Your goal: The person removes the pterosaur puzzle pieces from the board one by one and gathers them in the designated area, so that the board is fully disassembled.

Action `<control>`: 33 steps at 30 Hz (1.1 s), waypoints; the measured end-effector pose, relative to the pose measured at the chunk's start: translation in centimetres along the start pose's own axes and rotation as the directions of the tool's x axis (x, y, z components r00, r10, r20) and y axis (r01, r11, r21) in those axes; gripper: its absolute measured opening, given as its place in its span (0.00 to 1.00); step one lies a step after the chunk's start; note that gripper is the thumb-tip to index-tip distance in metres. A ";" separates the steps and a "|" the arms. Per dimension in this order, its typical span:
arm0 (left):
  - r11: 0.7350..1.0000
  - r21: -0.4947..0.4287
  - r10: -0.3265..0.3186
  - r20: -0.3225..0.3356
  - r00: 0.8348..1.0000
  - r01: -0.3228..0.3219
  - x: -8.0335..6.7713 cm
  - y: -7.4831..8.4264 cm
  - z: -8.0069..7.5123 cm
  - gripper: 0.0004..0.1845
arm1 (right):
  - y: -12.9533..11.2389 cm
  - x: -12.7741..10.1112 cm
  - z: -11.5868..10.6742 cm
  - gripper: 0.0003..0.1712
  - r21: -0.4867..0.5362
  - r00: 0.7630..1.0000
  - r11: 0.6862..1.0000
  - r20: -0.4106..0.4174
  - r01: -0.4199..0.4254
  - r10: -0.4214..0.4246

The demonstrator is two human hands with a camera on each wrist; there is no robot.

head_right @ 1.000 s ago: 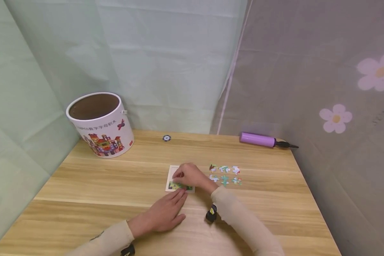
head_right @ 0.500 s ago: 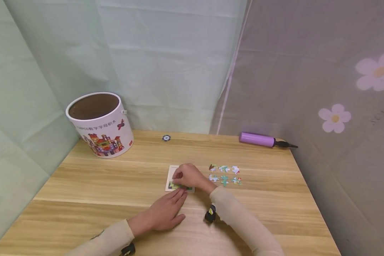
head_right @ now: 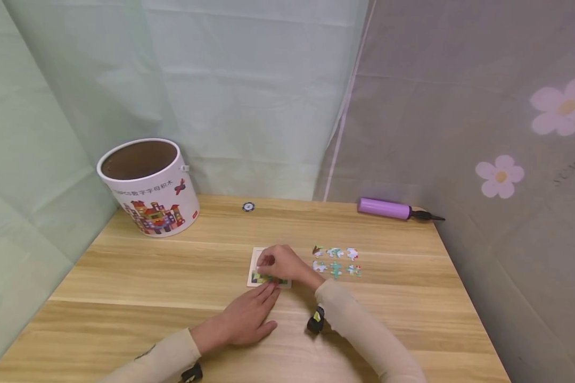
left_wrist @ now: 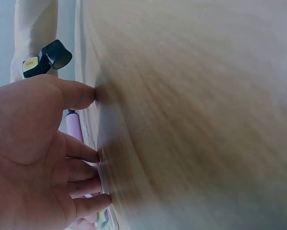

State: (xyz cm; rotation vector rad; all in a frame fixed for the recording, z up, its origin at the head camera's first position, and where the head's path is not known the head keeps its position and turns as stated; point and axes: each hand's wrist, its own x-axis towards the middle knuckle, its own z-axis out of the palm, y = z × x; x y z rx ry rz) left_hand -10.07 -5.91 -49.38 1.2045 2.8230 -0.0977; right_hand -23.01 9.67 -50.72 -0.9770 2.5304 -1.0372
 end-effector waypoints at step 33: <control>0.999 -0.047 -0.017 0.000 1.000 0.017 -0.1 0.1 0.0 0.37 | 3.5 -7.5 -7.4 0.03 0.018 0.962 0.992 -0.241 -0.128 0.128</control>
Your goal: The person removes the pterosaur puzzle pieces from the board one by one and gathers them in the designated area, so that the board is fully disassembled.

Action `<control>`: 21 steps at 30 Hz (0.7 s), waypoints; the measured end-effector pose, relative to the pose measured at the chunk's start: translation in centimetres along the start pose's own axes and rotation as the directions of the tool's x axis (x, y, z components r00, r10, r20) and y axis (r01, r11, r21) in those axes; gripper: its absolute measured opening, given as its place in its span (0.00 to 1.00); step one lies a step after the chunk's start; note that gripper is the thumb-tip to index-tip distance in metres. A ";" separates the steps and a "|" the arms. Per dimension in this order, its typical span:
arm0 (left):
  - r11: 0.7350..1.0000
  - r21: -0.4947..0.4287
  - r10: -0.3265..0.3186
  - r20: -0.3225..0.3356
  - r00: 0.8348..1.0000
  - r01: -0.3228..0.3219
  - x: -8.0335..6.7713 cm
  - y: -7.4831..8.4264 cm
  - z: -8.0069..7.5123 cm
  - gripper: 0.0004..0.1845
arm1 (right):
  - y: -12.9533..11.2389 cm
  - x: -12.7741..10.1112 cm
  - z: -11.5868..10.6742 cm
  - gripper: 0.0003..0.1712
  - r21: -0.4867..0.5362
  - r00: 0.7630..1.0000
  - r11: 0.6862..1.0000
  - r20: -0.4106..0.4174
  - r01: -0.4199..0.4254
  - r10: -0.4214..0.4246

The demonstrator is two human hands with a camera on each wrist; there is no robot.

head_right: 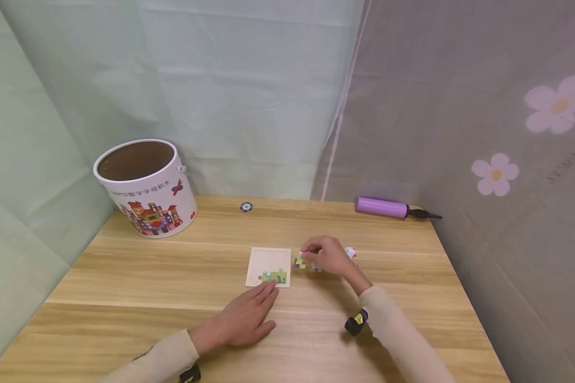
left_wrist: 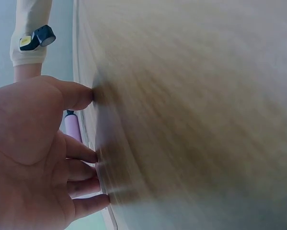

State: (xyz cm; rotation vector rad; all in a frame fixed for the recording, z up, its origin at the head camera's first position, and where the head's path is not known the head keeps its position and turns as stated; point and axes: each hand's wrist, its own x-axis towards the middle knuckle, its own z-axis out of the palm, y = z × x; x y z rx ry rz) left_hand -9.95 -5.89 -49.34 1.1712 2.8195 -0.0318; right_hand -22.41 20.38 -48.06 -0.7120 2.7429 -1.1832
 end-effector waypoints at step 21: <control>1.000 0.006 0.006 -0.006 1.000 -0.006 0.1 -0.1 0.2 0.37 | 1.8 -4.6 -0.5 0.03 -0.057 0.999 0.998 0.037 0.032 -0.030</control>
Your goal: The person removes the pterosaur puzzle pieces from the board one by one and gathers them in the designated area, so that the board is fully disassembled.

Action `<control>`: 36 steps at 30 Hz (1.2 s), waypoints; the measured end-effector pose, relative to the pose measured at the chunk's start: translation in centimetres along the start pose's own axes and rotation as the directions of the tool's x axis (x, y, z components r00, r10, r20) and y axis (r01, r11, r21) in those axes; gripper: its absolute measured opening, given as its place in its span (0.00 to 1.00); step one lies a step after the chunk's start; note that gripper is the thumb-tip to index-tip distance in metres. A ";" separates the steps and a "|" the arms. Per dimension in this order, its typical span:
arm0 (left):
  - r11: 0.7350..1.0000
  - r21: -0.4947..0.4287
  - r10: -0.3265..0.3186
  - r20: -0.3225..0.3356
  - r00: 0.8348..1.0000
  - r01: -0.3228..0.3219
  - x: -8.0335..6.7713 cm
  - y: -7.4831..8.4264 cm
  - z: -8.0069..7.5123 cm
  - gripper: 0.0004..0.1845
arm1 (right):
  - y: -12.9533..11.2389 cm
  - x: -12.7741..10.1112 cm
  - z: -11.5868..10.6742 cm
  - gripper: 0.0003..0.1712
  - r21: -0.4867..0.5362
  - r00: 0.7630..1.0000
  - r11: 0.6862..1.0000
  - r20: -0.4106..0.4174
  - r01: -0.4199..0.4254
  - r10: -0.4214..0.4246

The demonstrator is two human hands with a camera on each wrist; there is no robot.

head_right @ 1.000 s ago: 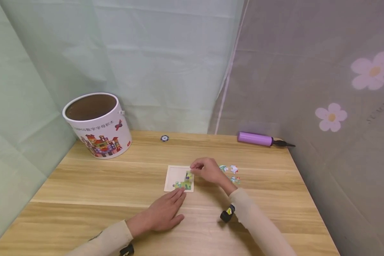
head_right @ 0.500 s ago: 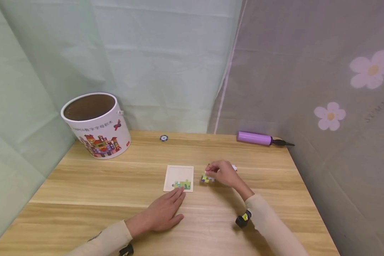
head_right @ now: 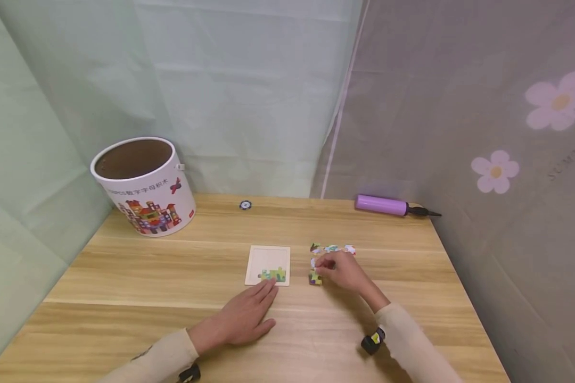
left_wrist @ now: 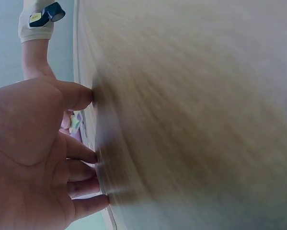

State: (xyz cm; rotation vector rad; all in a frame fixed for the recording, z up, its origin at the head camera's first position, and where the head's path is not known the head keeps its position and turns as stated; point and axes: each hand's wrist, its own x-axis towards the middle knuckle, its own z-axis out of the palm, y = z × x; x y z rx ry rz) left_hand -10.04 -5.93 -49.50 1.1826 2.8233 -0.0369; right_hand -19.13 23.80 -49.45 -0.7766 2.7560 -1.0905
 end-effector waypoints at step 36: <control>0.999 -0.045 -0.028 -0.040 0.999 0.027 0.1 0.2 -0.2 0.35 | -2.6 2.7 2.1 0.05 -0.071 0.996 0.995 0.042 0.075 -0.072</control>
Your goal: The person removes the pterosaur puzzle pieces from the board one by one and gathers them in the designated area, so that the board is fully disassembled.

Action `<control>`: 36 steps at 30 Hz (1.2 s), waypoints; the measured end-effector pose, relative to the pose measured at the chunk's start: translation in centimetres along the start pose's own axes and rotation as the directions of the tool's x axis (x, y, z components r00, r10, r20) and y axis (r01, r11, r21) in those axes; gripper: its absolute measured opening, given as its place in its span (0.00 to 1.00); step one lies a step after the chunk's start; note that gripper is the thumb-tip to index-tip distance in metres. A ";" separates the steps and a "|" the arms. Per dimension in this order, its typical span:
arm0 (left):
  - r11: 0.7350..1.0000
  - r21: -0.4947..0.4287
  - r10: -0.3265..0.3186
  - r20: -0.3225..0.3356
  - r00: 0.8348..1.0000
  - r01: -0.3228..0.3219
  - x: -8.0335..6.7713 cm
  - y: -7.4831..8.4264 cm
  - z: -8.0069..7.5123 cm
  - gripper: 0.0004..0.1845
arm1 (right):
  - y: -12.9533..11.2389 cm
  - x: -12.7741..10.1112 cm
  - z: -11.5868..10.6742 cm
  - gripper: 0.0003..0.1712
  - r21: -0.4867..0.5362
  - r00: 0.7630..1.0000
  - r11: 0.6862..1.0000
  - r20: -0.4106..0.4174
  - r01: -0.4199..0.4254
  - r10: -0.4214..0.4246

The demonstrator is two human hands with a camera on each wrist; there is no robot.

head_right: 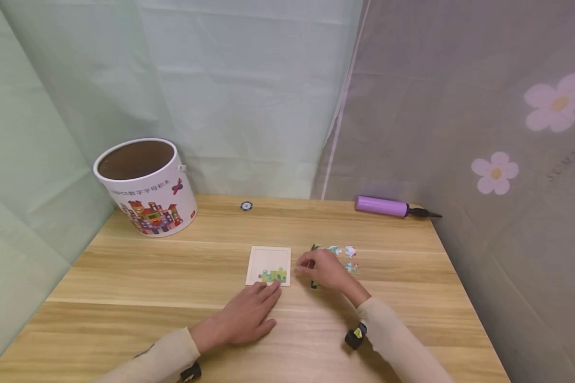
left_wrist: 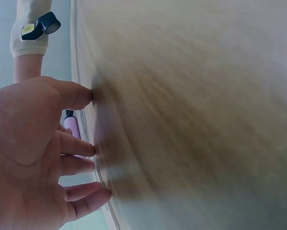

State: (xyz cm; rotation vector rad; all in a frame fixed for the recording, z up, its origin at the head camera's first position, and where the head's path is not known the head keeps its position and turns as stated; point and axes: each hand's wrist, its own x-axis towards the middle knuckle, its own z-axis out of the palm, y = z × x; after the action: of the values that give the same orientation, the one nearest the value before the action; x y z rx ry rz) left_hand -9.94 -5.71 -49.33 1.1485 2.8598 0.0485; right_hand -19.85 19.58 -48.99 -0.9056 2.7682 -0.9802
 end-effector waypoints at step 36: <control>0.995 0.096 0.002 -0.017 1.000 0.000 -0.3 0.5 0.2 0.34 | -2.9 6.3 4.6 0.05 -0.008 0.968 0.992 0.219 0.126 -0.121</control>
State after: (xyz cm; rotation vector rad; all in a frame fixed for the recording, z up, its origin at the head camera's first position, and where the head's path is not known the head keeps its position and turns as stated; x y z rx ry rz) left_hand -9.38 -5.53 -49.52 1.1711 2.9059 -0.0802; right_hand -22.43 11.74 -50.16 -1.1271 2.5705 -0.8119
